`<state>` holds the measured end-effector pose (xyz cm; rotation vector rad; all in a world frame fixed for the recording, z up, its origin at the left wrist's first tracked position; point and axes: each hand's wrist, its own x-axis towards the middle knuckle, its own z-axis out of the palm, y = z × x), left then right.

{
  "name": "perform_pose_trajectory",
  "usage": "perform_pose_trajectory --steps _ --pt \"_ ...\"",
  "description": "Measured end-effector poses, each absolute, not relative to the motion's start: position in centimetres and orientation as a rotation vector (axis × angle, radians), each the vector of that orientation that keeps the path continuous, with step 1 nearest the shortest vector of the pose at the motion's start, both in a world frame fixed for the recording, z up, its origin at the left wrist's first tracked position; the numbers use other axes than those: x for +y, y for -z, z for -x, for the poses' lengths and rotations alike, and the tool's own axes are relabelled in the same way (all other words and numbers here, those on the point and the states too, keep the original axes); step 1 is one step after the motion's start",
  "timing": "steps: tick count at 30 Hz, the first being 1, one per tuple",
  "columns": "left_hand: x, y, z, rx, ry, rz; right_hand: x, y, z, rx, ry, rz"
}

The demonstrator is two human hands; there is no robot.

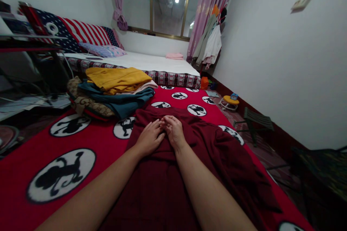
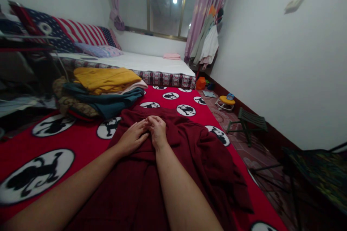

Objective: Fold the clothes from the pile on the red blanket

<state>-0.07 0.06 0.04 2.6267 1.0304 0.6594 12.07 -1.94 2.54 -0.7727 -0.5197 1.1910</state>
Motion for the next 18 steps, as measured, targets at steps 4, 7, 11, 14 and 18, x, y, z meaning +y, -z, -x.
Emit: perform_pose_trajectory --steps 4,7,11,14,18 --pt "0.3 0.1 0.1 1.011 -0.719 -2.611 -2.0 -2.2 -11.7 -0.583 -1.161 0.804" --pt "0.5 0.1 0.2 0.97 -0.806 -2.562 -2.0 -2.1 -11.4 -0.638 -1.101 0.857" --pt "0.6 -0.4 0.3 0.815 -1.01 -2.345 -2.9 -3.2 -12.4 -0.868 -1.074 1.047" --pt "1.1 -0.9 0.8 0.917 -1.337 -2.107 -4.5 -4.4 -14.4 -1.205 -0.754 1.251" --pt "2.5 -0.8 2.0 1.37 -1.663 -1.868 -7.1 -3.7 -16.9 -1.465 -0.135 1.504"
